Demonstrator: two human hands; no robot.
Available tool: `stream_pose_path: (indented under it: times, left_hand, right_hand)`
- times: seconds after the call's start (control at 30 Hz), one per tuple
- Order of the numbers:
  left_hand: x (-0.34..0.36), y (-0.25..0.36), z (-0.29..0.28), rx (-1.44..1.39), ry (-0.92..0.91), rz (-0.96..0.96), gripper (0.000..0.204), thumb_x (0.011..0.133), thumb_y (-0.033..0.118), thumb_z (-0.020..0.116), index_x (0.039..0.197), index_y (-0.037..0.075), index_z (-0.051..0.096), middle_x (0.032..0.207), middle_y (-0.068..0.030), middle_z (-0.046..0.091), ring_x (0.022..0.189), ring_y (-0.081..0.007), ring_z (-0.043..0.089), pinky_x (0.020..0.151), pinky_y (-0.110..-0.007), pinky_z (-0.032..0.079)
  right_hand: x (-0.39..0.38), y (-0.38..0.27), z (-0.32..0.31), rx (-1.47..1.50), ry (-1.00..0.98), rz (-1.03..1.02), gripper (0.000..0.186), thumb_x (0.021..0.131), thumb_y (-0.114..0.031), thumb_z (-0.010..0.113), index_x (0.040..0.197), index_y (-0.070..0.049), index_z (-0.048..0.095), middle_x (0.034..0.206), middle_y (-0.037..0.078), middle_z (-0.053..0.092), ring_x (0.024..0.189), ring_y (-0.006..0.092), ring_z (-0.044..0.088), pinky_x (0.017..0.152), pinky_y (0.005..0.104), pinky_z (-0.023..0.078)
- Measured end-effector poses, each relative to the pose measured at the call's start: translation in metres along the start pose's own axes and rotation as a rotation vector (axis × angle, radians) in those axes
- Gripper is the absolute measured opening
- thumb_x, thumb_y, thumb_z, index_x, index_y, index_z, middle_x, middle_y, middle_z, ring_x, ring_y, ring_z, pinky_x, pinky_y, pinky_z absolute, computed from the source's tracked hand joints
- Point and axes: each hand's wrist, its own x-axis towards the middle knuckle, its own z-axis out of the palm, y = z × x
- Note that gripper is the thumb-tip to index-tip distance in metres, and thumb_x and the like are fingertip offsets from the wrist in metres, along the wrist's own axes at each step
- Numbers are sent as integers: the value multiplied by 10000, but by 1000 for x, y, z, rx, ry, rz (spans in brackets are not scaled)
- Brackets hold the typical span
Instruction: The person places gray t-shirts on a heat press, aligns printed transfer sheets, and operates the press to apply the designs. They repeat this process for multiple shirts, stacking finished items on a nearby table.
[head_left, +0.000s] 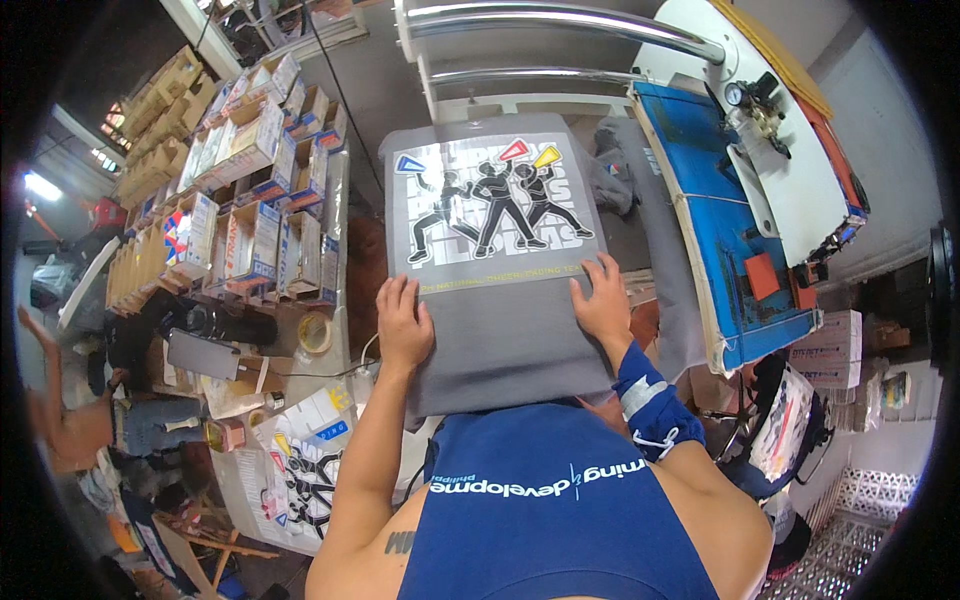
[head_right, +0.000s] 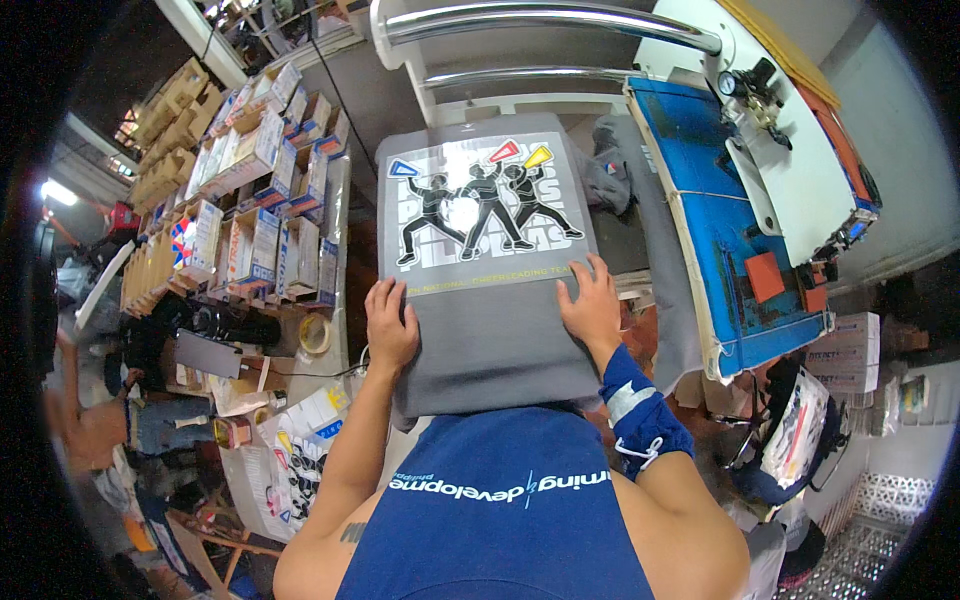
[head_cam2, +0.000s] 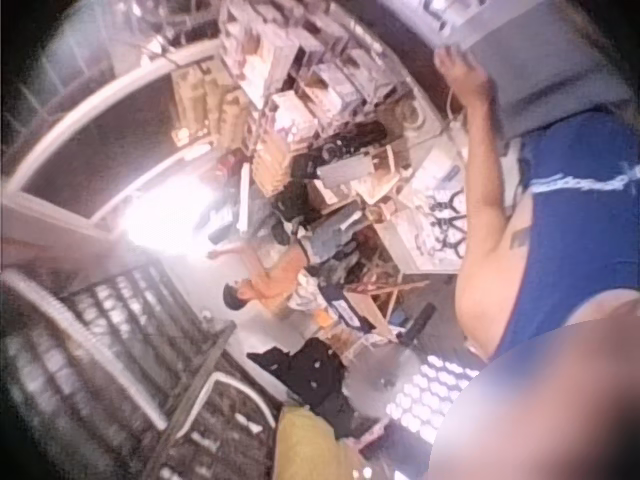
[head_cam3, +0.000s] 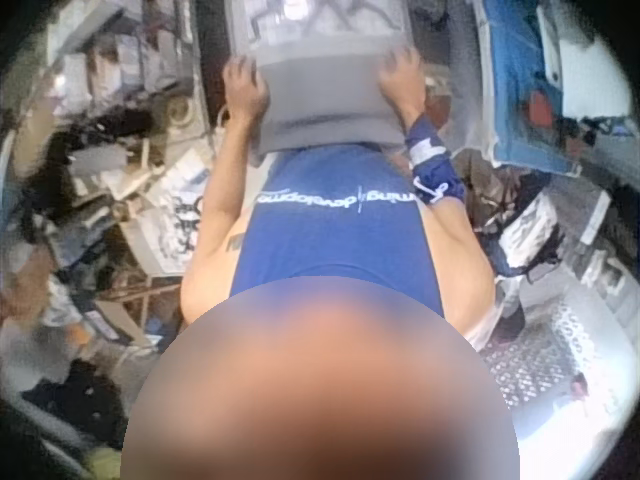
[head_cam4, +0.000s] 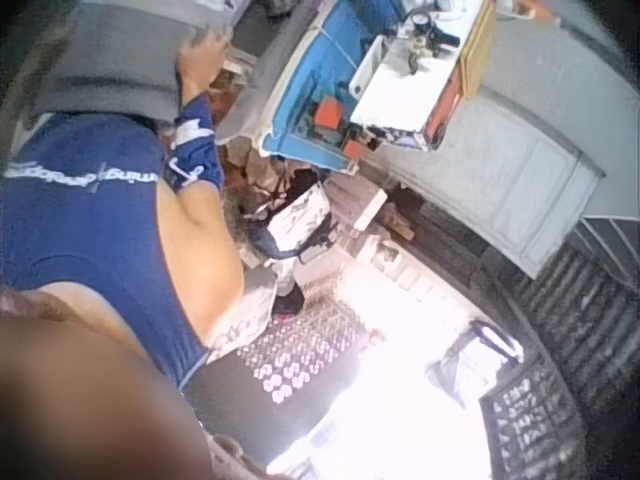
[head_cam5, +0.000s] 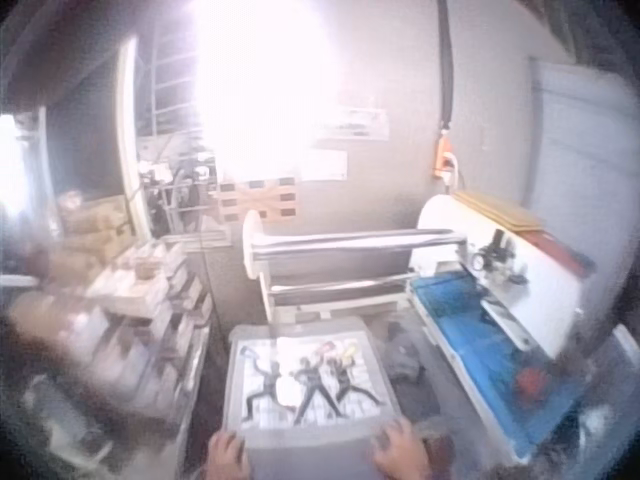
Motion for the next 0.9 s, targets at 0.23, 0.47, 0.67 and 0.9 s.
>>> stream_pose_path:
  times: [0.23,0.47,0.67,0.9]
  left_hand:
    - [0,1,-1,17,-5,-4,426,848,82,629,1263,-8,590,1380,-201,520,1330,-418,426,1118,-491,374]
    - [0,0,0,32,-17,-9,431,852,103,630,1270,4,592,1384,-203,514,1334,-412,425,1114,-494,374]
    - [0,-1,0,18,0,13,430,852,103,630,1269,3,598,1372,-204,524,1331,-412,426,1112,-496,376]
    - [0,0,0,2,-6,5,429,857,94,623,1273,-10,592,1374,-209,521,1328,-425,425,1121,-495,369]
  right_hand:
    - [-1,0,-1,5,-15,22,434,903,-321,667,1274,-105,604,1428,179,468,1245,424,513,1032,502,448]
    - [0,0,-1,4,-3,14,425,907,-325,662,1267,-105,612,1427,183,469,1243,423,515,1032,500,448]
    - [-1,0,-2,7,-3,14,423,904,-319,669,1261,-100,613,1422,185,471,1245,425,514,1026,499,454]
    - [-1,1,-1,-9,26,-7,426,896,-318,675,1255,-98,614,1416,184,472,1238,425,521,1015,500,465]
